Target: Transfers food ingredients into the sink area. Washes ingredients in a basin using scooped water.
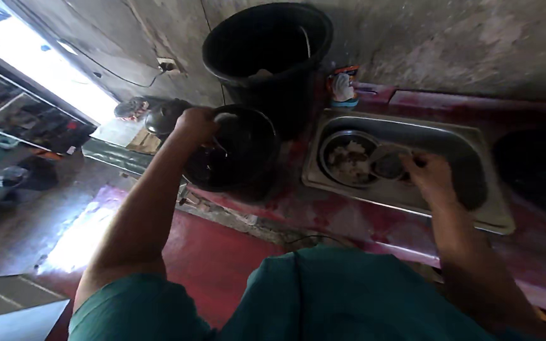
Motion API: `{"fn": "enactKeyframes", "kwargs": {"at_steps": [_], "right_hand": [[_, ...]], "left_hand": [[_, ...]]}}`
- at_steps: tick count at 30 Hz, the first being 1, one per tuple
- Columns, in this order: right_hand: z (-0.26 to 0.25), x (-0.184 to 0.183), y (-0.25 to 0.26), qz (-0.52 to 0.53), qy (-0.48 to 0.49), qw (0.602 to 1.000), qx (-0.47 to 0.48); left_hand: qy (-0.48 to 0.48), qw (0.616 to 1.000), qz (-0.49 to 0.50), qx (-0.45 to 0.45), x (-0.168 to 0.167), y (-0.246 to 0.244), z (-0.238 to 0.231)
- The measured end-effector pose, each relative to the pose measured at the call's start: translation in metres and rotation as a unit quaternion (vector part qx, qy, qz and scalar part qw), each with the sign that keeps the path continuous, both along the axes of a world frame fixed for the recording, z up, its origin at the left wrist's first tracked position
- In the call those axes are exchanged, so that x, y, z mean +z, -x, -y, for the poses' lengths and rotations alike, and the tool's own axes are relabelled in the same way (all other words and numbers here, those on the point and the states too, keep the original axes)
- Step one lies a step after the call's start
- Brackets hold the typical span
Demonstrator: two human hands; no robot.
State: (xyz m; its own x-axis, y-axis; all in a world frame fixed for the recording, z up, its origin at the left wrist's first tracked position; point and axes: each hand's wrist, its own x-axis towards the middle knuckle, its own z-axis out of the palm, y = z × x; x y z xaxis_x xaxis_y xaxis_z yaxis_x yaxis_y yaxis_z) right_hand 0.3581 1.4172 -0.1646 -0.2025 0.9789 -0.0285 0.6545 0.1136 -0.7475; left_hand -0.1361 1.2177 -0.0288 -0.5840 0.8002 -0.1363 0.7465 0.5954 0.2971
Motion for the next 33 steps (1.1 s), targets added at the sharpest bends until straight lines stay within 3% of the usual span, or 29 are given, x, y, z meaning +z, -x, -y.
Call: {"fn": "enactKeyframes", "kwargs": {"at_steps": [4, 8, 11, 15, 23, 27, 33], "right_hand": [[0.0, -0.008, 0.007, -0.053, 0.058, 0.997, -0.007], [-0.014, -0.021, 0.01, -0.165, 0.13, 0.978, -0.018], [-0.029, -0.026, 0.016, -0.246, 0.19, 0.949, -0.042], [-0.038, -0.014, 0.031, -0.278, 0.255, 0.924, -0.067], [-0.075, -0.008, 0.036, -0.234, 0.264, 0.936, 0.013], [-0.093, -0.014, 0.042, -0.215, 0.272, 0.938, 0.023], [-0.112, -0.045, 0.04, -0.221, 0.28, 0.934, 0.023]], "left_hand": [[-0.085, 0.978, 0.162, 0.096, -0.001, 0.023, 0.013], [-0.16, 0.94, 0.265, 0.143, 0.007, 0.02, 0.027], [-0.21, 0.916, 0.301, 0.159, 0.019, 0.009, 0.029], [-0.239, 0.903, 0.312, 0.174, 0.044, -0.017, 0.022], [-0.245, 0.89, 0.366, 0.12, 0.071, -0.1, -0.035], [-0.228, 0.896, 0.367, 0.101, 0.053, -0.162, -0.087], [-0.126, 0.944, 0.302, 0.037, -0.011, -0.235, -0.164]]}}
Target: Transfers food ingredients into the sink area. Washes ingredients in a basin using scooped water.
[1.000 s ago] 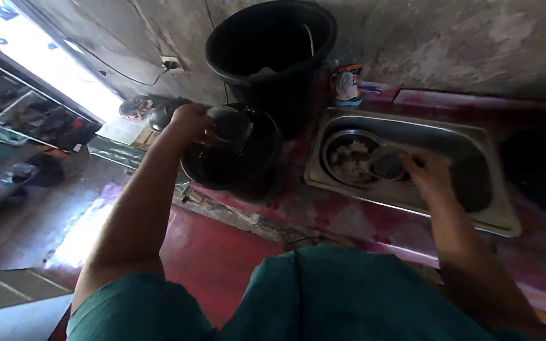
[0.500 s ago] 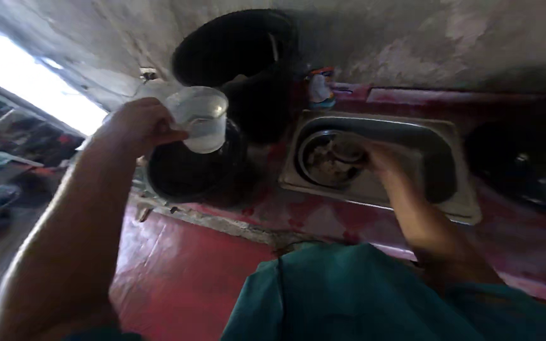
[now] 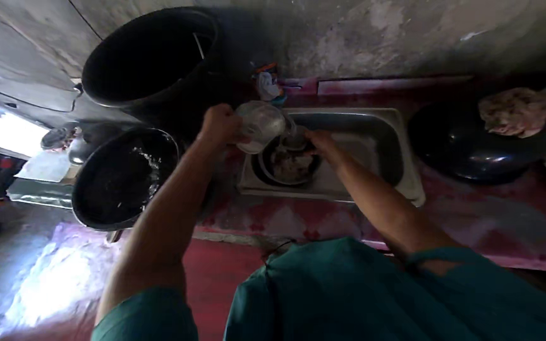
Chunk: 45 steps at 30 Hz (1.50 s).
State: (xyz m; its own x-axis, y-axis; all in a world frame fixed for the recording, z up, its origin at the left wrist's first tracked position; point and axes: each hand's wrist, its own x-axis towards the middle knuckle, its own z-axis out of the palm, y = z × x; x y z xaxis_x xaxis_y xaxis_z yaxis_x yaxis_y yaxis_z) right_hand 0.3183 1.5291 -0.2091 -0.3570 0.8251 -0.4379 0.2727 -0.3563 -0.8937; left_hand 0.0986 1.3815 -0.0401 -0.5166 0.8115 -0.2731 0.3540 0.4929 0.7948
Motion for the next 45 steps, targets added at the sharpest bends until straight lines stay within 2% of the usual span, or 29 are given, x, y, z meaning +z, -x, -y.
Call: {"fn": "enactKeyframes", "kwargs": {"at_steps": [4, 7, 8, 10, 13, 15, 19, 22, 26, 27, 28, 30, 32, 33, 34, 36, 37, 40, 42, 45], "right_hand": [[-0.01, -0.027, -0.002, 0.007, 0.031, 0.999, -0.014], [-0.019, -0.048, -0.006, 0.027, 0.04, 0.999, -0.011], [-0.019, -0.05, -0.008, 0.033, 0.034, 0.999, -0.003], [-0.022, -0.05, -0.012, 0.054, 0.0, 0.998, 0.023], [-0.024, -0.039, -0.021, 0.125, -0.103, 0.983, 0.091], [-0.029, -0.031, -0.022, 0.186, -0.189, 0.955, 0.131], [-0.034, -0.015, -0.017, 0.264, -0.317, 0.894, 0.174], [-0.034, -0.002, -0.012, 0.323, -0.431, 0.814, 0.218], [-0.025, 0.003, -0.013, 0.34, -0.552, 0.692, 0.318], [-0.022, -0.001, -0.013, 0.343, -0.549, 0.682, 0.339], [-0.02, -0.002, -0.012, 0.347, -0.525, 0.698, 0.342], [-0.026, -0.007, -0.01, 0.323, -0.435, 0.79, 0.287], [-0.036, -0.008, -0.007, 0.215, -0.297, 0.917, 0.158], [-0.036, -0.002, -0.003, 0.138, -0.209, 0.964, 0.084], [-0.036, 0.006, 0.004, 0.049, -0.124, 0.991, 0.01], [-0.033, 0.037, 0.023, -0.113, -0.024, 0.99, -0.084], [-0.032, 0.058, 0.035, -0.177, -0.016, 0.979, -0.097], [-0.018, 0.134, 0.08, -0.288, -0.08, 0.951, -0.079], [-0.008, 0.18, 0.115, -0.308, -0.143, 0.94, -0.04], [-0.003, 0.227, 0.176, -0.236, -0.259, 0.936, 0.025]], "left_hand": [[0.023, 0.996, -0.082, -0.035, -0.05, -0.017, -0.041], [0.036, 0.99, -0.128, -0.04, -0.068, -0.025, -0.055], [0.029, 0.992, -0.115, -0.032, -0.071, -0.025, -0.056], [0.0, 1.0, -0.022, 0.012, -0.075, -0.019, -0.052], [-0.026, 0.988, 0.124, 0.09, -0.059, -0.018, -0.033], [-0.052, 0.974, 0.179, 0.127, -0.046, -0.016, -0.023], [-0.112, 0.953, 0.227, 0.167, -0.018, -0.001, -0.001], [-0.138, 0.941, 0.233, 0.201, 0.015, 0.009, 0.027], [-0.149, 0.939, 0.206, 0.23, 0.051, 0.028, 0.073], [-0.16, 0.934, 0.208, 0.242, 0.058, 0.034, 0.087], [-0.169, 0.93, 0.209, 0.249, 0.063, 0.041, 0.1], [-0.172, 0.931, 0.202, 0.25, 0.071, 0.056, 0.128], [-0.17, 0.932, 0.19, 0.257, 0.077, 0.069, 0.154], [-0.169, 0.933, 0.187, 0.257, 0.078, 0.076, 0.166], [-0.173, 0.932, 0.188, 0.258, 0.078, 0.082, 0.178], [-0.185, 0.927, 0.193, 0.265, 0.074, 0.098, 0.198], [-0.187, 0.925, 0.193, 0.27, 0.071, 0.105, 0.206], [-0.202, 0.916, 0.197, 0.285, 0.057, 0.125, 0.224], [-0.203, 0.921, 0.189, 0.272, 0.046, 0.136, 0.233], [-0.18, 0.943, 0.14, 0.241, 0.029, 0.149, 0.24]]}}
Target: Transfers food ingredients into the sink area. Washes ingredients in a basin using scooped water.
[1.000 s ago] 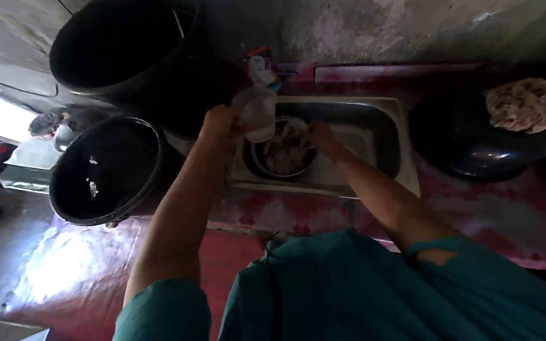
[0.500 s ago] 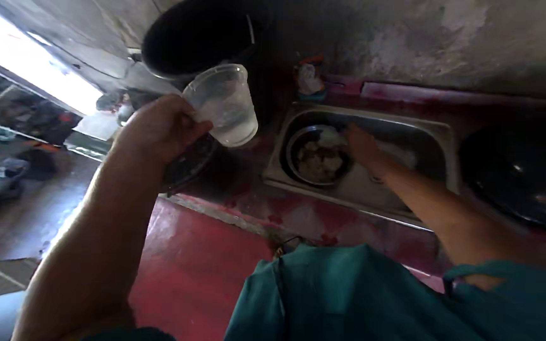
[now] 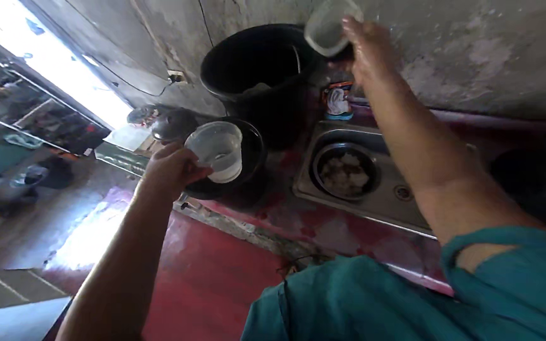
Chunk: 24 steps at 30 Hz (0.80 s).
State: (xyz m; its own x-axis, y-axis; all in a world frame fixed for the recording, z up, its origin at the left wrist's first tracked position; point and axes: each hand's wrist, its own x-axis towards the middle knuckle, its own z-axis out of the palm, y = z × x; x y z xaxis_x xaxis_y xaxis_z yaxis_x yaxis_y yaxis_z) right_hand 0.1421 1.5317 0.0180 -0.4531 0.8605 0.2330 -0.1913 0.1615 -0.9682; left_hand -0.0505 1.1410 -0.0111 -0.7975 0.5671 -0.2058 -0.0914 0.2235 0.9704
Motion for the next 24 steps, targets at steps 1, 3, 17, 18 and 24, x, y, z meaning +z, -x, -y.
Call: {"fn": "enactKeyframes", "kwargs": {"at_steps": [1, 3, 17, 18, 24], "right_hand": [[0.002, 0.009, 0.021, 0.06, -0.057, 0.997, 0.005], [0.006, 0.02, 0.06, 0.22, -0.2, 0.955, 0.014], [0.028, 0.005, 0.146, 0.583, -0.255, 0.77, -0.042], [0.03, 0.005, 0.148, 0.579, -0.264, 0.771, -0.036], [0.009, -0.008, 0.177, 0.543, -0.382, 0.744, 0.072]], "left_hand": [[0.015, 1.0, -0.018, -0.006, -0.006, 0.003, 0.001], [0.032, 0.998, -0.046, -0.009, -0.017, 0.008, 0.001], [-0.038, 0.997, -0.066, 0.01, -0.064, 0.024, -0.007], [-0.036, 0.997, -0.075, 0.005, -0.065, 0.022, -0.008], [-0.007, 0.994, -0.107, -0.021, -0.07, 0.025, -0.007]]}}
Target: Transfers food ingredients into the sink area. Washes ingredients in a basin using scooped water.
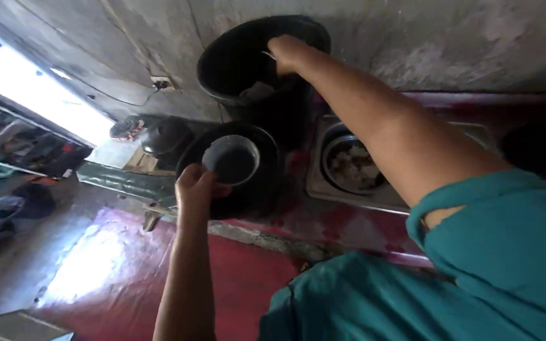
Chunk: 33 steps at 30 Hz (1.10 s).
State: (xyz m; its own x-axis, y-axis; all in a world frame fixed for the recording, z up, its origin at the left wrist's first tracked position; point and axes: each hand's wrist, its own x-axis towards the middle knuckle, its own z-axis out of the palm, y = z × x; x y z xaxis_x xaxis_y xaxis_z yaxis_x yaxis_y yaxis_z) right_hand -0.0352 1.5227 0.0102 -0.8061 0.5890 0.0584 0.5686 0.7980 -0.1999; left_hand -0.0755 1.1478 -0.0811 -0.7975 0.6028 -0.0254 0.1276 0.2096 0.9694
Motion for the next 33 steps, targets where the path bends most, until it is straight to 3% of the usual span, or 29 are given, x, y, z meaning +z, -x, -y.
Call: {"fn": "enactKeyframes", "kwargs": {"at_steps": [5, 7, 10, 11, 13, 14, 16, 19, 21, 23, 27, 33], "right_hand": [[-0.008, -0.008, -0.001, 0.14, 0.011, 0.984, 0.107], [-0.003, -0.004, -0.011, 0.081, -0.001, 0.987, 0.142], [0.007, 0.008, -0.053, -0.153, -0.007, 0.978, 0.143], [0.014, 0.013, -0.081, -0.172, 0.0, 0.976, 0.13], [0.016, 0.007, -0.145, -0.047, 0.102, 0.99, 0.089], [0.009, -0.014, -0.171, 0.04, 0.169, 0.984, 0.048], [-0.019, -0.101, -0.211, 0.161, 0.23, 0.959, -0.043], [-0.042, -0.246, -0.259, 0.189, 0.232, 0.946, -0.125], [-0.042, -0.295, -0.27, 0.193, 0.262, 0.934, -0.147], [-0.062, -0.334, -0.276, 0.169, 0.222, 0.952, -0.128], [-0.094, -0.345, -0.287, 0.086, 0.251, 0.959, -0.097], [-0.082, -0.335, -0.29, 0.037, 0.262, 0.963, -0.056]], "left_hand": [[-0.008, 0.999, -0.031, -0.021, -0.007, 0.003, 0.002], [-0.014, 0.999, -0.032, -0.021, -0.01, 0.005, 0.001], [-0.01, 0.999, -0.035, -0.02, -0.011, 0.008, 0.002], [-0.012, 0.999, -0.035, -0.019, -0.012, 0.008, 0.002], [-0.017, 0.999, -0.032, -0.019, -0.011, 0.007, 0.002], [-0.018, 0.999, -0.032, -0.019, -0.01, 0.006, 0.002], [-0.011, 0.999, -0.032, -0.01, -0.008, 0.004, 0.001], [-0.005, 0.999, -0.04, 0.006, -0.008, 0.003, -0.001], [-0.011, 0.999, -0.046, 0.006, -0.01, 0.005, 0.0], [-0.005, 0.999, -0.051, 0.002, -0.01, 0.007, 0.001], [0.006, 0.998, -0.054, 0.009, -0.01, 0.005, 0.0], [0.0, 0.999, -0.052, 0.015, -0.007, 0.0, -0.001]]}}
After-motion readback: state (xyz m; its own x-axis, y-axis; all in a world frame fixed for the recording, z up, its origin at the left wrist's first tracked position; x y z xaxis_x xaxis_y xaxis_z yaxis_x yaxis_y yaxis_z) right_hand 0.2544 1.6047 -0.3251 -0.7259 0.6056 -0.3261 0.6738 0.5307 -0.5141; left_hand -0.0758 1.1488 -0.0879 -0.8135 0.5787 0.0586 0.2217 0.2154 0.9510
